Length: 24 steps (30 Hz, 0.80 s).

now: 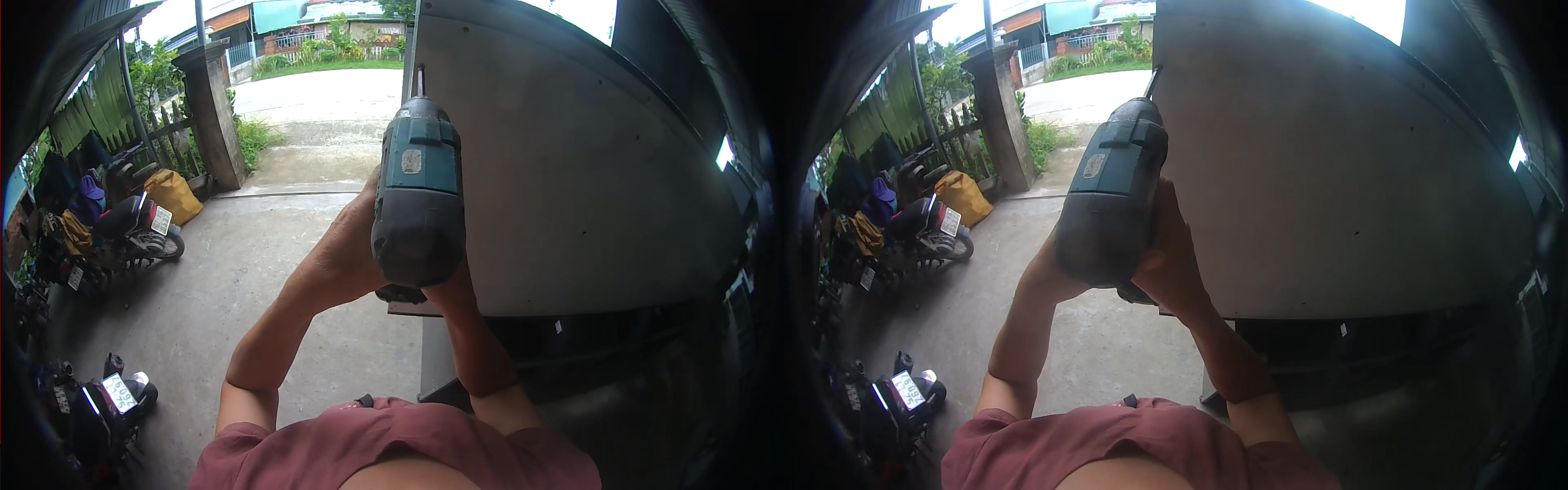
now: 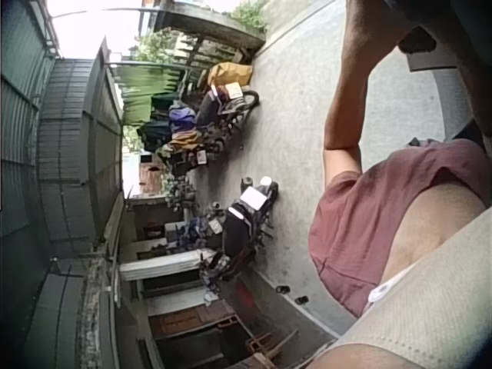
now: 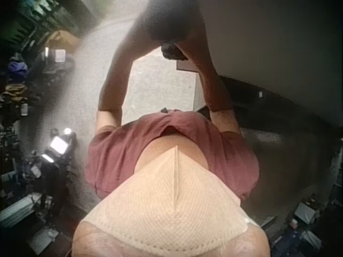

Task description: The person picks up an electric drill from a table, approaches a cabinet, and drives screws into the panel using the drill.

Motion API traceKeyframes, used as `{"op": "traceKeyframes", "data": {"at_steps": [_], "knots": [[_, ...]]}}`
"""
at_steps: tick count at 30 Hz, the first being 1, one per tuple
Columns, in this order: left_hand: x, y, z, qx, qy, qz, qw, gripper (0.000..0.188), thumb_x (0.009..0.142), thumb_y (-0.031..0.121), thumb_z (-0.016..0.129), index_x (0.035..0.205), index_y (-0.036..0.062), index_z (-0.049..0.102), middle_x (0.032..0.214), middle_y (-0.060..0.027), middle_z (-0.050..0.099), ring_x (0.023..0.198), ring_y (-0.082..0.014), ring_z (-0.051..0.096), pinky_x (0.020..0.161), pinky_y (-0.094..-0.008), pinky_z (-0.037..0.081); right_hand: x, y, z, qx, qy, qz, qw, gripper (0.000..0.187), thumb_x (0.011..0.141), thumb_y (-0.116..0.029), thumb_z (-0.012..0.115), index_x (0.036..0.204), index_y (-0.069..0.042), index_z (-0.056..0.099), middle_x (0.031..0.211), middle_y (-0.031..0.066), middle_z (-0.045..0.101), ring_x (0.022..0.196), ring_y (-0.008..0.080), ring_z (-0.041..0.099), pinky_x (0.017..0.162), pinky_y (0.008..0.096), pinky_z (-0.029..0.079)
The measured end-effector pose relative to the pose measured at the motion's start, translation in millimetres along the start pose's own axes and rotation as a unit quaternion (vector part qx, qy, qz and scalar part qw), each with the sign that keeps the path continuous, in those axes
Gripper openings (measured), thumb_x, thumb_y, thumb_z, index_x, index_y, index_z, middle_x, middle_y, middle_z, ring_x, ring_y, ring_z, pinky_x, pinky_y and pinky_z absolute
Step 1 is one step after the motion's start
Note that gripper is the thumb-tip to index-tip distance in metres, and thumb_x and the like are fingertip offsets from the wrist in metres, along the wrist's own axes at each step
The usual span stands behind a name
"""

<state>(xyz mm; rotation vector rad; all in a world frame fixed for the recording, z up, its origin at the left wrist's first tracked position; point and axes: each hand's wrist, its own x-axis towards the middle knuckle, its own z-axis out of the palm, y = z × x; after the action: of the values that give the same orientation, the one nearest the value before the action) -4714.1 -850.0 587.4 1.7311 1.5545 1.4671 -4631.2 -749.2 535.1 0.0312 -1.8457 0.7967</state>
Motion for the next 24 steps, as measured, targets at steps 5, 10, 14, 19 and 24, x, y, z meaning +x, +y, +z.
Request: {"op": "traceKeyframes", "data": {"at_steps": [5, 10, 14, 19, 24], "knots": [[-1.2, 12.9, -1.1, 0.066, 0.016, 0.048, 0.997, 0.092, 0.059, 0.019, 0.080, 0.131, -0.0013, 0.025, 0.120, -0.0207, 0.045, 0.115, -0.0305, 0.046, 0.099, -0.0375, 0.036, 1.5, -7.9, 4.4, -0.009, 0.006, -0.005, 1.000, 0.065, 0.067, -0.016, 0.076, 0.118, -0.004, 0.038, 0.106, 0.0120, 0.049, 0.100, 0.0252, 0.052, 0.086, 0.0374, 0.044], [-1.1, 28.1, -0.3, 0.067, 0.013, 0.026, 0.997, 0.091, 0.059, 0.020, 0.080, 0.129, -0.0023, 0.027, 0.117, -0.0216, 0.046, 0.112, -0.0315, 0.048, 0.098, -0.0366, 0.038, -9.7, 2.6, 4.1, 0.013, 0.025, -0.002, 1.000, 0.062, 0.067, -0.015, 0.077, 0.118, -0.004, 0.042, 0.110, 0.0123, 0.051, 0.103, 0.0233, 0.053, 0.086, 0.0366, 0.045], [1.6, 30.7, -2.3, 0.038, 0.016, -0.003, 0.999, 0.087, 0.055, 0.015, 0.083, 0.128, 0.0012, 0.037, 0.120, -0.0143, 0.049, 0.113, -0.0208, 0.048, 0.096, -0.0333, 0.039, -14.1, -3.1, 11.7, 0.198, 0.038, 0.163, 0.966, 0.056, 0.071, -0.015, 0.075, 0.117, -0.004, 0.046, 0.111, 0.0100, 0.054, 0.102, 0.0198, 0.054, 0.084, 0.0347, 0.046], [4.1, 17.1, -11.6, 0.047, -0.017, 0.044, 0.998, 0.098, 0.055, 0.017, 0.083, 0.135, 0.0038, 0.028, 0.125, -0.0152, 0.046, 0.116, -0.0240, 0.045, 0.098, -0.0363, 0.037, -13.8, -9.4, 18.0, 0.270, 0.091, 0.178, 0.942, 0.049, 0.076, -0.018, 0.071, 0.116, -0.003, 0.047, 0.107, 0.0087, 0.055, 0.097, 0.0168, 0.057, 0.081, 0.0328, 0.047], [-5.4, 9.6, -21.6, -0.041, -0.053, 0.063, 0.996, 0.104, 0.064, 0.039, 0.079, 0.140, 0.0055, 0.017, 0.130, -0.0256, 0.038, 0.121, -0.0365, 0.040, 0.100, -0.0440, 0.035, 0.2, -33.0, 13.9, 0.472, 0.041, 0.143, 0.869, 0.050, 0.083, -0.029, 0.065, 0.119, -0.003, 0.042, 0.094, 0.0063, 0.058, 0.089, 0.0152, 0.058, 0.078, 0.0313, 0.048]]}}
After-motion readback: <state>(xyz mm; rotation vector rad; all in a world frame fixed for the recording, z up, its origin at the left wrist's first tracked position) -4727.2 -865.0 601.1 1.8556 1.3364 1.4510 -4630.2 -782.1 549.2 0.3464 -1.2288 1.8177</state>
